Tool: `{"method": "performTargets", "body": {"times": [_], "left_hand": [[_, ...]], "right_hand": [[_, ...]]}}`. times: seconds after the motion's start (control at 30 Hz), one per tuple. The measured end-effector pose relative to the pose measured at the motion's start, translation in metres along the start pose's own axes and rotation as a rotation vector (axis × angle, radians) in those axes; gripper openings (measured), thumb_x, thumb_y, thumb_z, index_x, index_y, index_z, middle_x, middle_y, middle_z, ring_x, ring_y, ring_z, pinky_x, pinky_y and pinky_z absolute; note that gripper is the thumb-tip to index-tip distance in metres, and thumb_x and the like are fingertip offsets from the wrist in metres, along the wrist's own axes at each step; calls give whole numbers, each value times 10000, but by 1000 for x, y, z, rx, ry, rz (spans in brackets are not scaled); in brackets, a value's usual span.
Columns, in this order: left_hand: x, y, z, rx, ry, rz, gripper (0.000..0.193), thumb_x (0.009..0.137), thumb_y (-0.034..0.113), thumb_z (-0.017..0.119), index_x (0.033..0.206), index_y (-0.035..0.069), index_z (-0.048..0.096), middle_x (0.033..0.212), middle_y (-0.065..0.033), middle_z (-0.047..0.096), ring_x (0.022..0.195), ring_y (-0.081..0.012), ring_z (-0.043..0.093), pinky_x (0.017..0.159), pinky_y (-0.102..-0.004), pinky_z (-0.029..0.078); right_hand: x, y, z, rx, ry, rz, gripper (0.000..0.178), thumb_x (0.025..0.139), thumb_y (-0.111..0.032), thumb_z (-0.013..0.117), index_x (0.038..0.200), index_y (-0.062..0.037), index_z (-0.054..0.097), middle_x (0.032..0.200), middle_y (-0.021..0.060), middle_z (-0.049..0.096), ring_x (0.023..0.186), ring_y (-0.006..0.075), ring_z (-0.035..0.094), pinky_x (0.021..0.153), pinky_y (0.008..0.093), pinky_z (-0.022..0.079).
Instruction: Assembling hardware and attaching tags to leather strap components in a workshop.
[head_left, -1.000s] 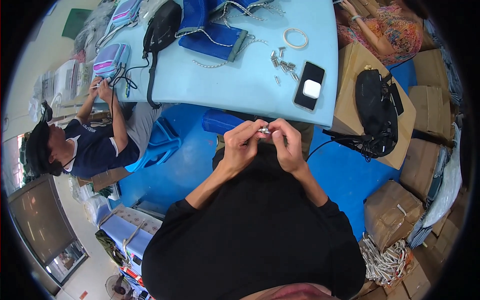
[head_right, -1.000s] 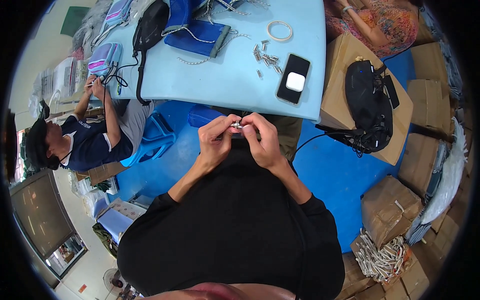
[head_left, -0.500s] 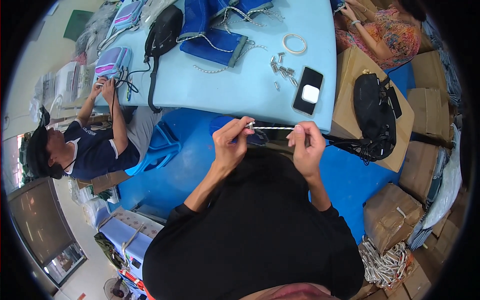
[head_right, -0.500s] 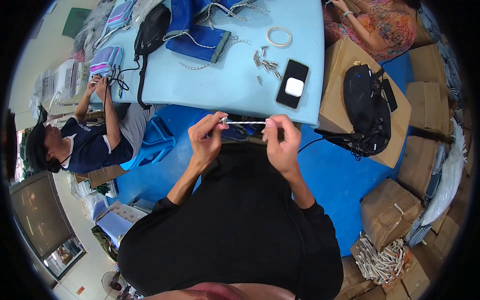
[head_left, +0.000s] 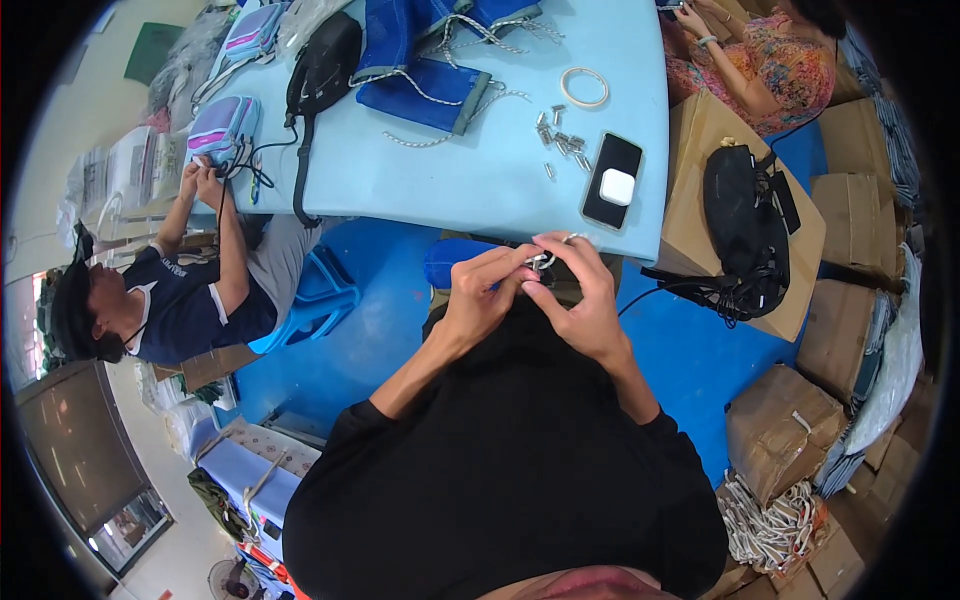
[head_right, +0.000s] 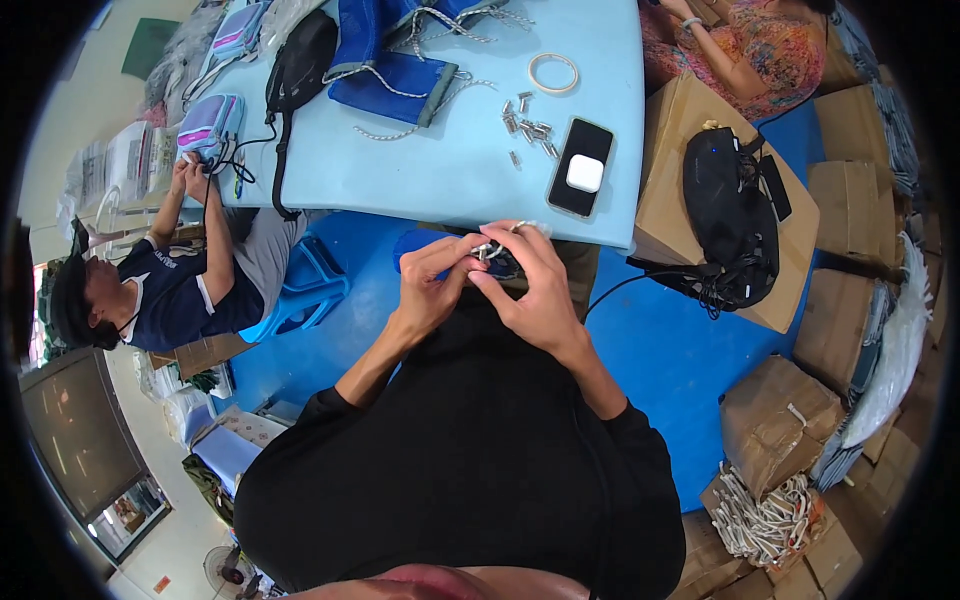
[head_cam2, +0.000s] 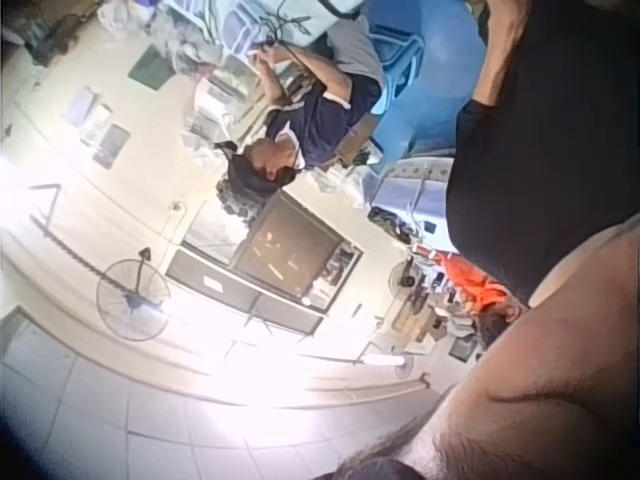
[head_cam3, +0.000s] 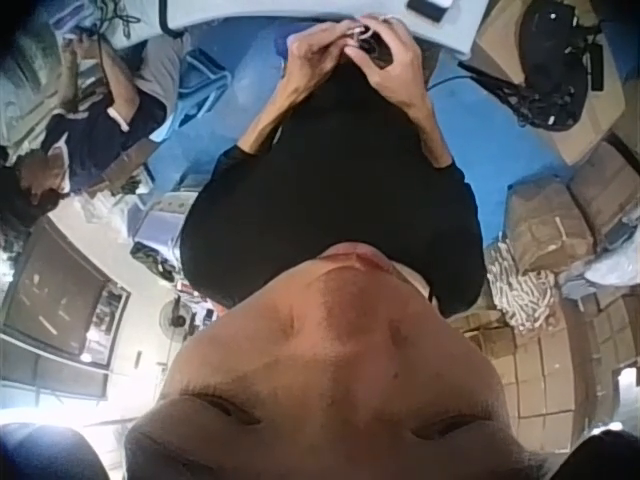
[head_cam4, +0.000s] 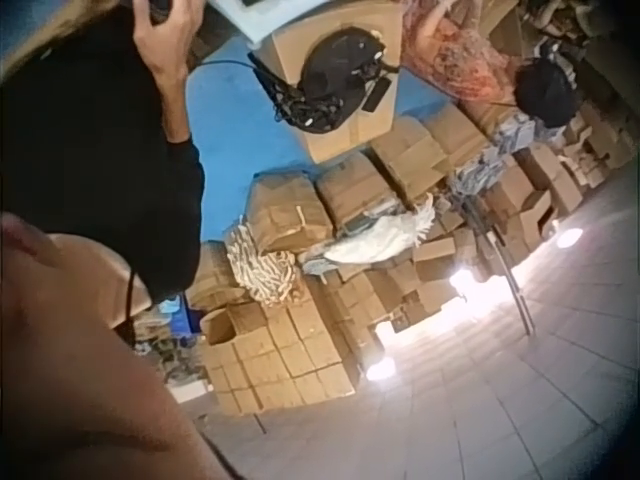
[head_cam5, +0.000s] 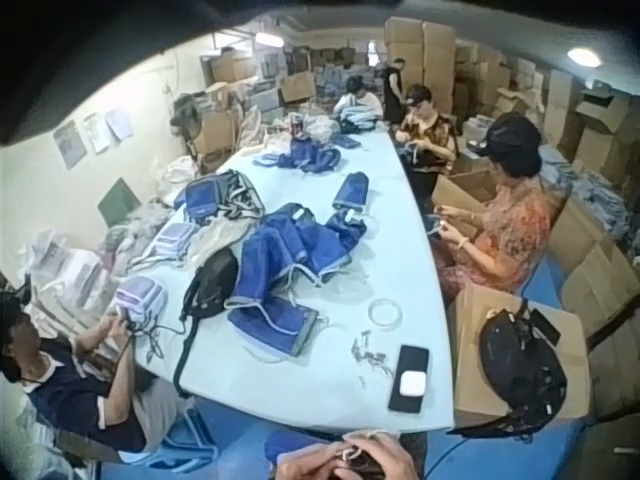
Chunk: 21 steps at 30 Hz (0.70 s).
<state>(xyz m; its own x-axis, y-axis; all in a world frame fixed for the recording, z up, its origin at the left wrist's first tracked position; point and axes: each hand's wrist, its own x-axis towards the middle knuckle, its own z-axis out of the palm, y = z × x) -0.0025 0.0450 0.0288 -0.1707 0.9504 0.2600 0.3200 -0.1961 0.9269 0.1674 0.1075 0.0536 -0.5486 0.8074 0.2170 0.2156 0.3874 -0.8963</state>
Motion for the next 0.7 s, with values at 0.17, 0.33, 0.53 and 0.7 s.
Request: {"method": "performTargets", "body": {"times": [0.17, 0.33, 0.53, 0.7], "left_hand": [[-6, -5, 2, 44, -47, 55, 380, 897, -144, 666, 1249, -12, 727, 1062, -192, 770, 859, -276, 769, 729, -324, 598], [-5, -3, 4, 2, -49, -30, 372, 952, -97, 648, 1307, -5, 708, 1120, -180, 777, 888, -214, 766, 787, -299, 604], [-9, -11, 7, -482, -112, -407, 379, 1050, 21, 607, 1427, 23, 636, 1106, -97, 780, 898, -95, 684, 799, -278, 585], [-5, -6, -2, -487, -197, -460, 449, 1052, 27, 611, 1498, 32, 567, 1028, -71, 755, 834, -93, 660, 774, -279, 566]], "right_hand": [[-4, 12, 4, 230, -45, 68, 509, 880, -42, 815, 1363, 8, 664, 1170, 151, 735, 1041, 231, 721, 924, 334, 567], [-15, 28, 15, 540, 103, 214, 506, 873, 56, 804, 1359, 15, 667, 1200, 148, 727, 1095, 204, 724, 954, 335, 623], [-21, 32, 21, 520, 195, 202, 483, 862, 92, 795, 1328, 30, 682, 1168, 151, 726, 1020, 210, 744, 890, 338, 653], [-16, 31, 16, 345, 181, 113, 433, 868, 74, 789, 1291, 27, 707, 1153, 143, 733, 970, 198, 750, 869, 329, 649]]}}
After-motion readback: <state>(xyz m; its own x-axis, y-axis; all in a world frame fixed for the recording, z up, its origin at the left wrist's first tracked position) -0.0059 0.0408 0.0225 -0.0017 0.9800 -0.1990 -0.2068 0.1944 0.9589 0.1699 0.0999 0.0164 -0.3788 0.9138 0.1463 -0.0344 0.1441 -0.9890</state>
